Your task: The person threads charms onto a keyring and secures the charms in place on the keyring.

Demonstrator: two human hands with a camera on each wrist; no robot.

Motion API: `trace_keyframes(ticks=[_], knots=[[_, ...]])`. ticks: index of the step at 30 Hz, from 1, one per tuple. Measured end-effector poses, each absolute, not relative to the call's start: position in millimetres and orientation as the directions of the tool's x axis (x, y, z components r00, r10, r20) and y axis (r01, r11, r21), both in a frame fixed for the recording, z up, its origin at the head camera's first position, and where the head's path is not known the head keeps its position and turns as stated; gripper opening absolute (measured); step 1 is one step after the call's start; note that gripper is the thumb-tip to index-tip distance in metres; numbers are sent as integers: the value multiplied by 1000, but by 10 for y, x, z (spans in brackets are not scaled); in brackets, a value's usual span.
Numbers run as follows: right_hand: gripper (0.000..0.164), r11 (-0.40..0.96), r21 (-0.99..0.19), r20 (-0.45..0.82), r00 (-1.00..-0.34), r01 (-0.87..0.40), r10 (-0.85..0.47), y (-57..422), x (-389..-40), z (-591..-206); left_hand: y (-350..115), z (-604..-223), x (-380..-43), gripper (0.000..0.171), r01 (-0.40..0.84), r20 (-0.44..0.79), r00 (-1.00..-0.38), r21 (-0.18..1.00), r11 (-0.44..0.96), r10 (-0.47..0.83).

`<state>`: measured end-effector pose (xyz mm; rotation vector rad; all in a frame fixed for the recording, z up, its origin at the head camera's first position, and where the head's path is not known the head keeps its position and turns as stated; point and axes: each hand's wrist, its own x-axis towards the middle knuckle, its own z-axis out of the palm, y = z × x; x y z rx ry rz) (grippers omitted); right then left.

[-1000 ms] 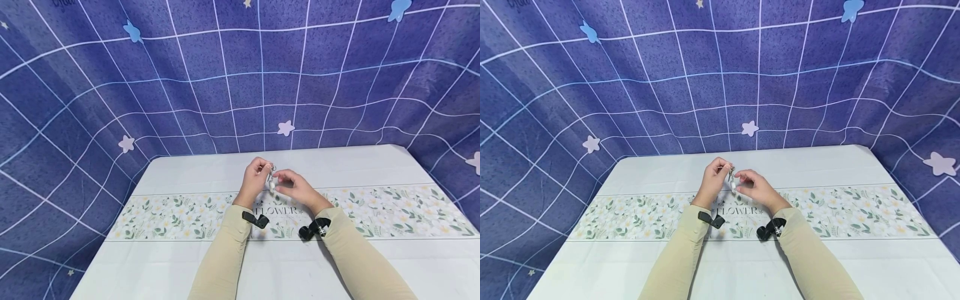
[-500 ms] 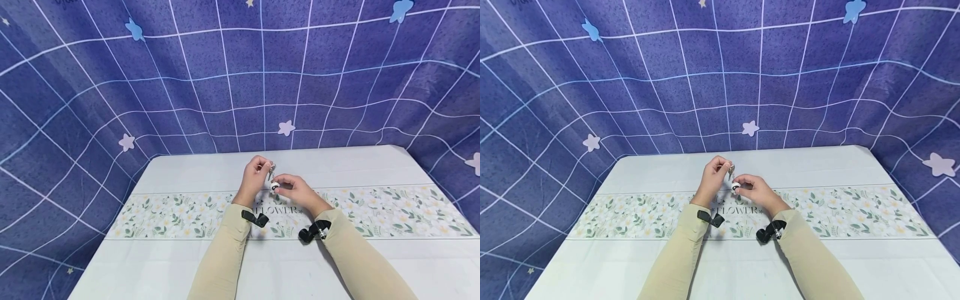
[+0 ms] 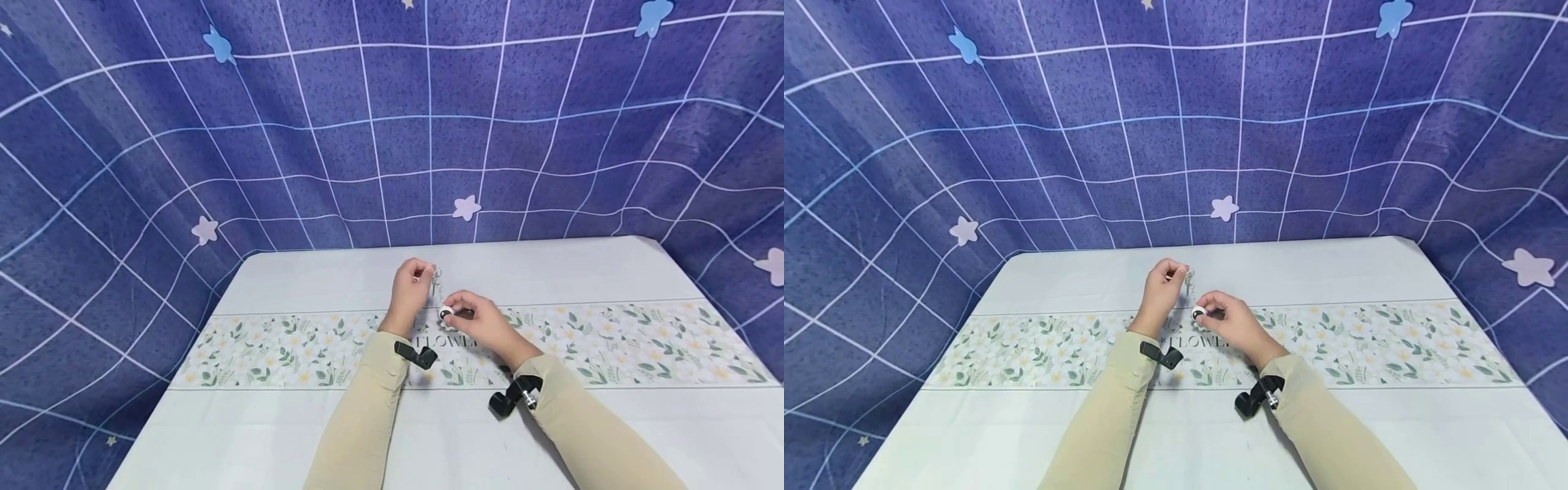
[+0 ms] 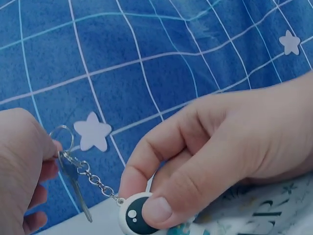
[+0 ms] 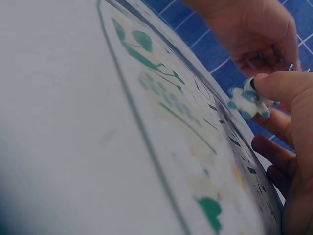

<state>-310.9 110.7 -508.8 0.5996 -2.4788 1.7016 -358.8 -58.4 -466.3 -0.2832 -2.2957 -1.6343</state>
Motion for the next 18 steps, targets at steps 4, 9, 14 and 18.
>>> trace_keyframes(ticks=[4,9,14,18], knots=[[20,359,-872,243,-931,-334,-273,1112,-3069,-5070,-585,-4741,-3627,11,297,342,-939,868,398,-44],[16,442,-819,266,-925,-366,-272,1129,-3075,-5081,-558,-4831,-3638,12,240,307,-949,854,461,-74],[13,553,-726,331,-913,-407,-238,1152,-3094,-5092,-519,-4926,-3610,14,192,283,-954,828,527,-97],[11,614,-679,348,-912,-404,-215,1158,-3084,-5090,-493,-4997,-3597,15,173,290,-952,773,610,-99]])
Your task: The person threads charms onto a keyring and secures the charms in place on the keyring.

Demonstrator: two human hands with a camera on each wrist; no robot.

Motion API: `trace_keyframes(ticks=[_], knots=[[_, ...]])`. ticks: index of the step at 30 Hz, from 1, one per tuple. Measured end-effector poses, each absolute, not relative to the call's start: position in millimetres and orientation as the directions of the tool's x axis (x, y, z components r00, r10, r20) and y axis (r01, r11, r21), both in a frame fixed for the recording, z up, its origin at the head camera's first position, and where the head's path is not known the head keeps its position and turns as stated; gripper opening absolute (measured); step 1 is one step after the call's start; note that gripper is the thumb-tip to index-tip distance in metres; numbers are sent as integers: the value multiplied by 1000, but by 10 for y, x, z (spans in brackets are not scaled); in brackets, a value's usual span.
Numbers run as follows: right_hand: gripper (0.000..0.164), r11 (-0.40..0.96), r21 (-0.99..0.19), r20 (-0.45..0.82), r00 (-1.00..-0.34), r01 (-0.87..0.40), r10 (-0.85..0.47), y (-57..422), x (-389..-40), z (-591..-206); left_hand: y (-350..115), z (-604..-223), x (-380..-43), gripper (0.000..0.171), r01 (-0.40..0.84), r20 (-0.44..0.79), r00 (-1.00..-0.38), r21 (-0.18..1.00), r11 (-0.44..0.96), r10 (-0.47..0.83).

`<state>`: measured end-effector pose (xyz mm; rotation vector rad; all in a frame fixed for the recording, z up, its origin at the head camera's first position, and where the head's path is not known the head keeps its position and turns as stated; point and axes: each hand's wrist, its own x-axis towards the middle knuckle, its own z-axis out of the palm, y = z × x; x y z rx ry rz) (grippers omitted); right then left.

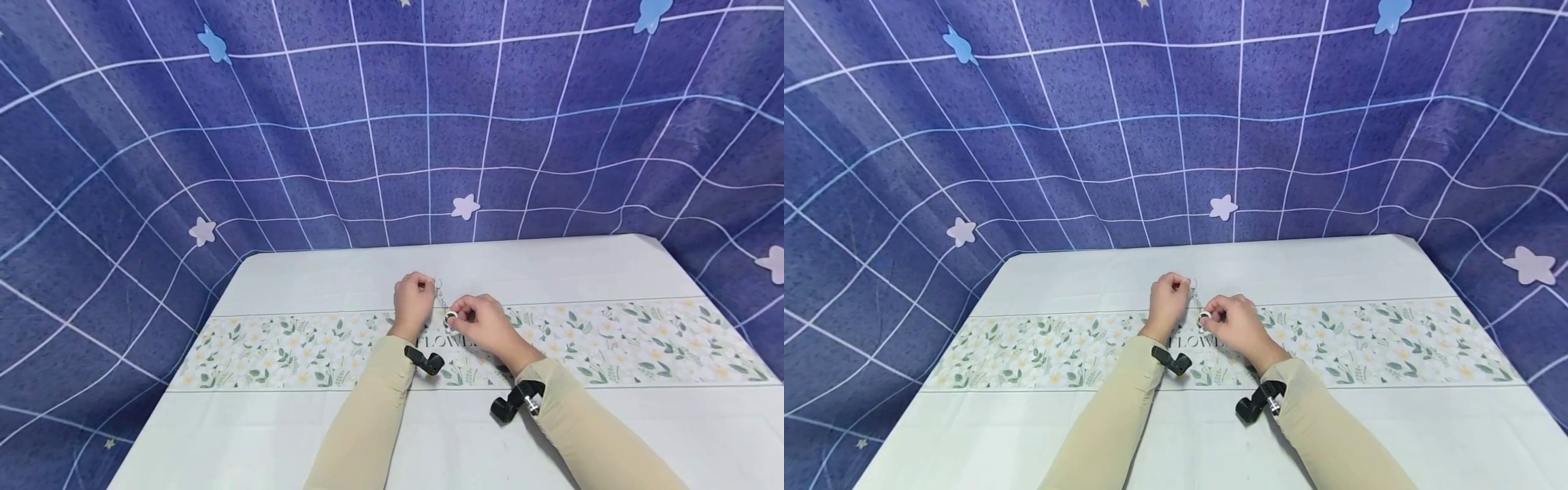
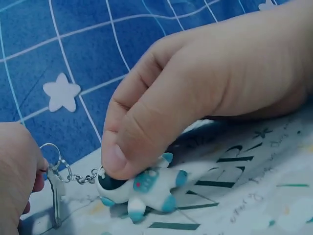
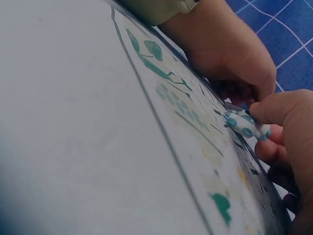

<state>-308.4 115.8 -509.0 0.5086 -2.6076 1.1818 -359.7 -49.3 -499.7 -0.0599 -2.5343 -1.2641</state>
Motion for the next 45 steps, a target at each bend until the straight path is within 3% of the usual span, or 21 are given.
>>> trace_keyframes(ticks=[9,20,45], knots=[[7,696,-556,419,-876,-455,-239,1176,-3082,-5084,-480,-5058,-3636,15,138,301,-949,663,736,-94],[7,705,-551,406,-881,-447,-242,1174,-3091,-5123,-492,-5089,-3666,15,99,311,-945,566,818,-101],[9,694,-561,410,-879,-452,-242,1193,-3064,-5087,-496,-5110,-3677,12,119,344,-932,587,800,-113]])
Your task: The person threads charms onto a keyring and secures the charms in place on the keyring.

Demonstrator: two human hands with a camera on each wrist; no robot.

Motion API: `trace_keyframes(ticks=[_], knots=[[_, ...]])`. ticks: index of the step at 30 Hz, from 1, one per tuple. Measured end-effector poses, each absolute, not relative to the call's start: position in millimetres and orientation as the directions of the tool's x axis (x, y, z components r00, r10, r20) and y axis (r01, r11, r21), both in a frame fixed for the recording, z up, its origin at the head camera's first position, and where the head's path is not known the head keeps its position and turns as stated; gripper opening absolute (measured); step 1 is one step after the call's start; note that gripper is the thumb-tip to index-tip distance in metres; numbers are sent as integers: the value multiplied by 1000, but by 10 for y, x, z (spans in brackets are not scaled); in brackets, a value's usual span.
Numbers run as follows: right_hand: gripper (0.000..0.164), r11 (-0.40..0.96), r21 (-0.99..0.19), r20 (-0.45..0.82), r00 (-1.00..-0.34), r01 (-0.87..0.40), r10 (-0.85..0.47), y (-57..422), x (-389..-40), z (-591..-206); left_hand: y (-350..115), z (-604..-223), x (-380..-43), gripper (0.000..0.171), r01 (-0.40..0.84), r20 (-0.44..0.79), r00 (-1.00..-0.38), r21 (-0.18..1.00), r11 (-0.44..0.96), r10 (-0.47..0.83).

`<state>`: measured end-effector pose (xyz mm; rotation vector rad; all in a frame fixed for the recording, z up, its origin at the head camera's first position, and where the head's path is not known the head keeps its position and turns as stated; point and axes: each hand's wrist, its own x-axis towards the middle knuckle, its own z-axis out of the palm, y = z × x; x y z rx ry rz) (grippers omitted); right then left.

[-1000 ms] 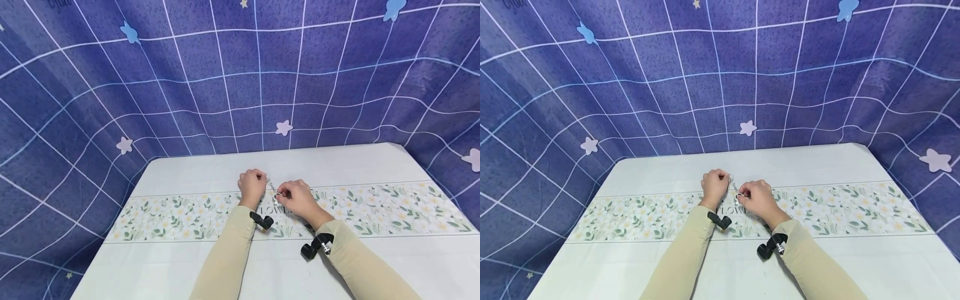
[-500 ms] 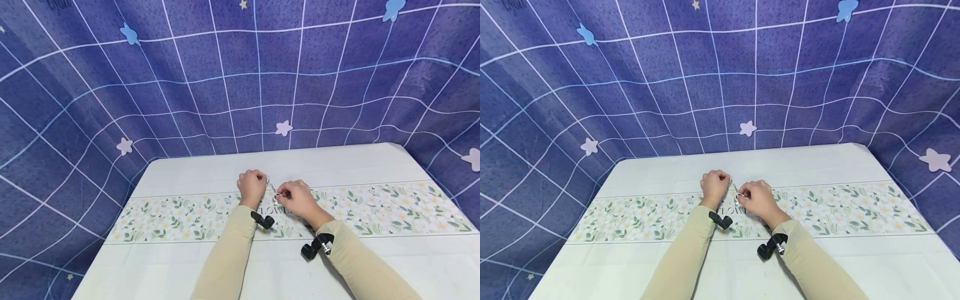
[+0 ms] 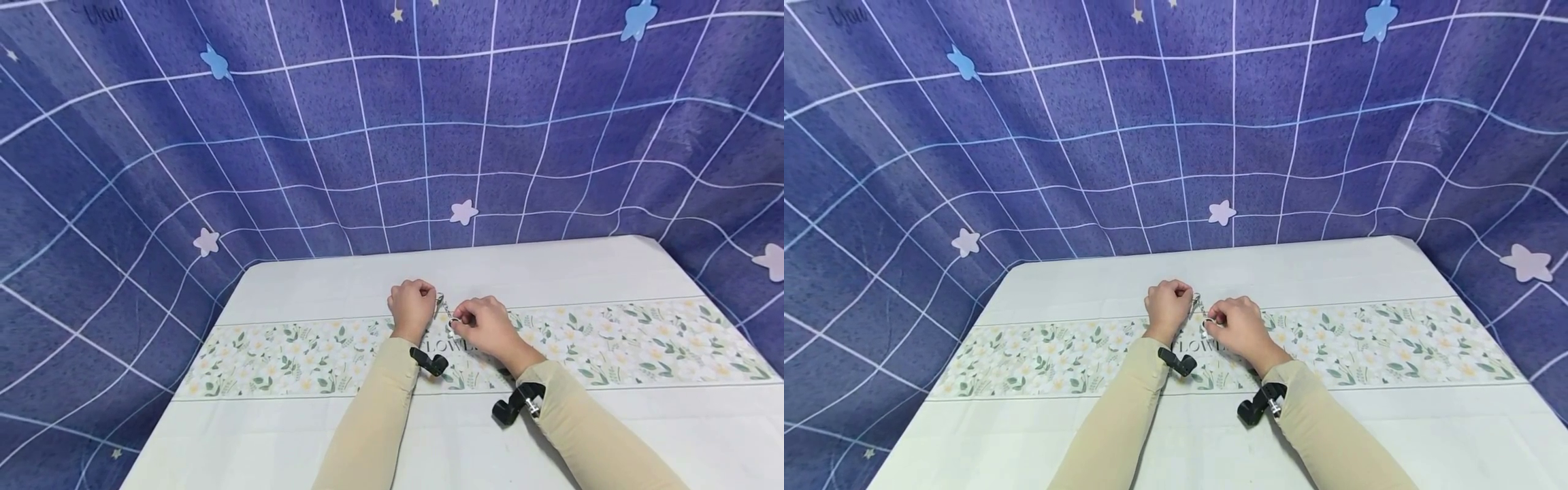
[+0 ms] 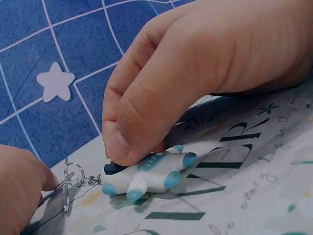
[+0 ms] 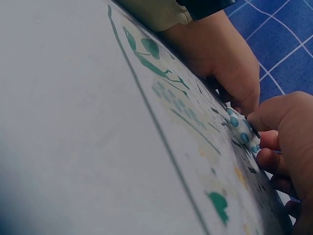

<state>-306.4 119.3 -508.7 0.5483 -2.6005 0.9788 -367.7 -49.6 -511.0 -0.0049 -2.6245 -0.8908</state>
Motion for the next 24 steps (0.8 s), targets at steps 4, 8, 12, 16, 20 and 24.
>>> trace_keyframes(ticks=[4,8,12,16,20,24], knots=[[8,694,-557,409,-878,-455,-247,1182,-3070,-5094,-516,-5125,-3671,12,123,340,-934,595,794,-109],[7,696,-560,396,-883,-449,-251,1174,-3070,-5093,-527,-5140,-3662,12,136,348,-932,600,788,-103],[7,700,-562,388,-888,-441,-249,1174,-3065,-5089,-528,-5137,-3651,13,147,348,-933,605,782,-95],[6,708,-560,375,-894,-430,-246,1182,-3064,-5088,-526,-5137,-3640,13,148,337,-938,602,785,-82],[5,712,-558,367,-896,-426,-248,1191,-3058,-5105,-541,-5147,-3599,12,152,330,-941,606,781,-73],[5,706,-569,358,-900,-421,-248,1208,-3058,-5130,-580,-5160,-3555,11,163,327,-943,617,770,-63]])
